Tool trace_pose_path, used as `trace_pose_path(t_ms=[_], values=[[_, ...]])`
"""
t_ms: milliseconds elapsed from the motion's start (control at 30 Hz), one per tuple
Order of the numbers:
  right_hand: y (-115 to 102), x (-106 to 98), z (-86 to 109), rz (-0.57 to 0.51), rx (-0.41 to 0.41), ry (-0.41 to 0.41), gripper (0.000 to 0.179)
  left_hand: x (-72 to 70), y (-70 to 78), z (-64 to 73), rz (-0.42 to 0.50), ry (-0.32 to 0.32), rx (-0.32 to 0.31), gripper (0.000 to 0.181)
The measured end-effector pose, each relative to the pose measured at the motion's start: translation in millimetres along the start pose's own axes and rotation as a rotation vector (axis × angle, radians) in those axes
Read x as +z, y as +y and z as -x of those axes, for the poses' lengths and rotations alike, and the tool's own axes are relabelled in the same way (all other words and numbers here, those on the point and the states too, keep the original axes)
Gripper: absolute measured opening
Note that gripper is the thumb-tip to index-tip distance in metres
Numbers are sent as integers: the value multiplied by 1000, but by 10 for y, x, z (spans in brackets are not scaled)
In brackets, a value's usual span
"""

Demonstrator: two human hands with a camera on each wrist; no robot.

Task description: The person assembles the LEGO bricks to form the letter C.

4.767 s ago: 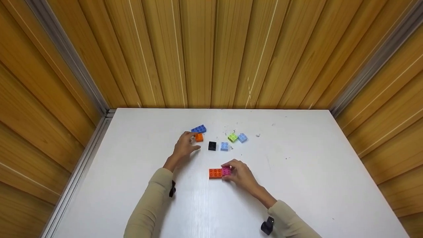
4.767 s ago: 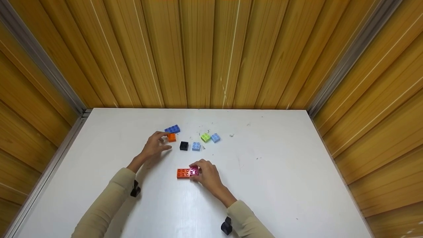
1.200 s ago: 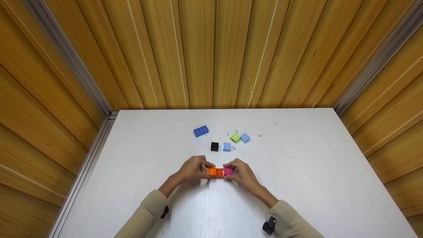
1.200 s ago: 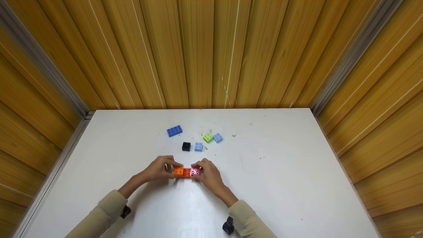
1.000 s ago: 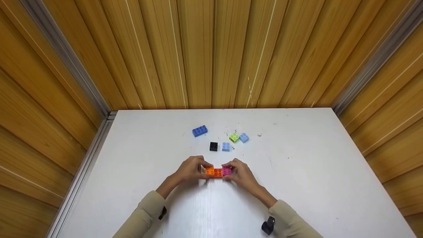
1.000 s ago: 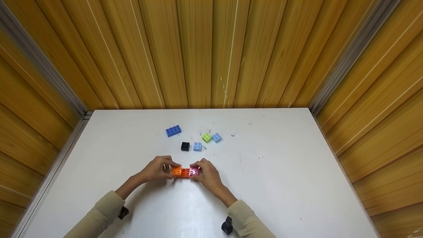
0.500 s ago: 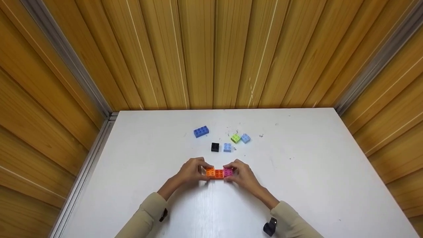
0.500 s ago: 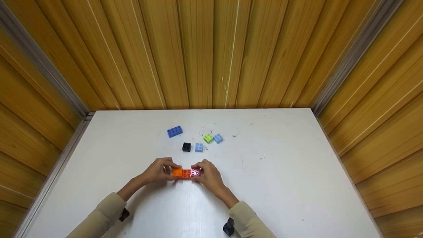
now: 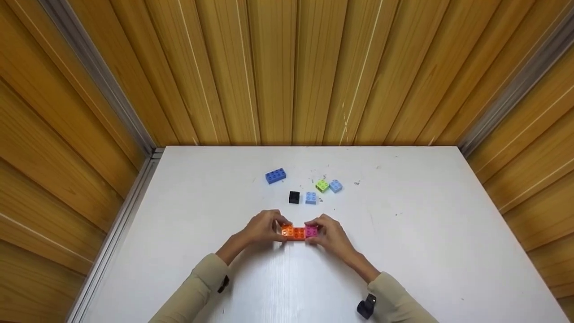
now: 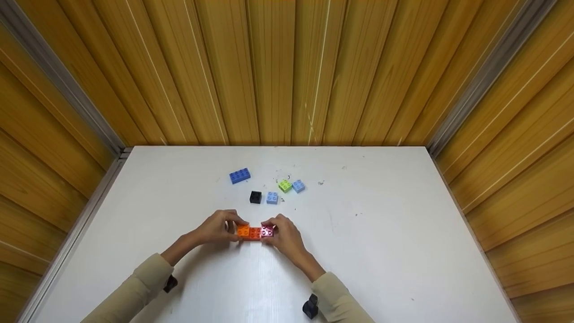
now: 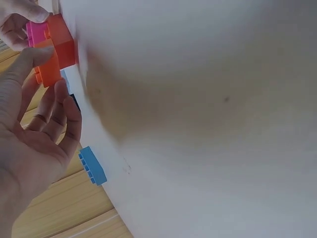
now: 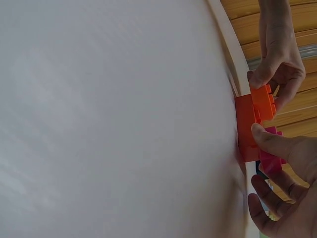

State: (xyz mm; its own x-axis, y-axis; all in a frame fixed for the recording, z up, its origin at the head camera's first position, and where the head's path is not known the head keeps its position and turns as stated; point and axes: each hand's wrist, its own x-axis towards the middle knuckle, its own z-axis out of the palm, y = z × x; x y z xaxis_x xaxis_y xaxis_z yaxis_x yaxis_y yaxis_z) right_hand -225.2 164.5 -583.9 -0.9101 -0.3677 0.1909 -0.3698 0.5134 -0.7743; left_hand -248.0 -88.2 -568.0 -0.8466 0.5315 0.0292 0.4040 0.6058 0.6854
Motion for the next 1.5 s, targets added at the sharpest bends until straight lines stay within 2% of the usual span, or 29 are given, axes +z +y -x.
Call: trace_pose_path(t_ms=[133,233,300,467,567,733,867,1200,1367,1500], values=[[2,-1,-23,5,-12,10,40,-92,-22,-37,6,-55,48,37],[11,3,-35,8,-33,21,40,-177,-53,-83,51,-83,61,40],[13,2,-33,5,-27,23,40,-227,-86,-137,90,-57,54,44],[3,1,-13,-5,14,8,40,-300,-196,-328,153,117,-13,49],[-10,6,-7,-7,19,1,40,-289,-254,-444,157,177,-54,48],[-25,11,-10,15,16,-5,41,-188,-303,-606,146,194,-76,48],[-38,1,-9,19,22,-15,41,-89,-264,-689,127,176,-118,50],[-86,48,-25,2,-13,-7,41,-1,-202,-712,19,173,-154,47],[-69,31,-20,11,-10,-5,40,18,-197,-682,10,178,-147,41],[-46,-1,-19,6,-1,-3,40,-3,-183,-630,11,158,-136,39]])
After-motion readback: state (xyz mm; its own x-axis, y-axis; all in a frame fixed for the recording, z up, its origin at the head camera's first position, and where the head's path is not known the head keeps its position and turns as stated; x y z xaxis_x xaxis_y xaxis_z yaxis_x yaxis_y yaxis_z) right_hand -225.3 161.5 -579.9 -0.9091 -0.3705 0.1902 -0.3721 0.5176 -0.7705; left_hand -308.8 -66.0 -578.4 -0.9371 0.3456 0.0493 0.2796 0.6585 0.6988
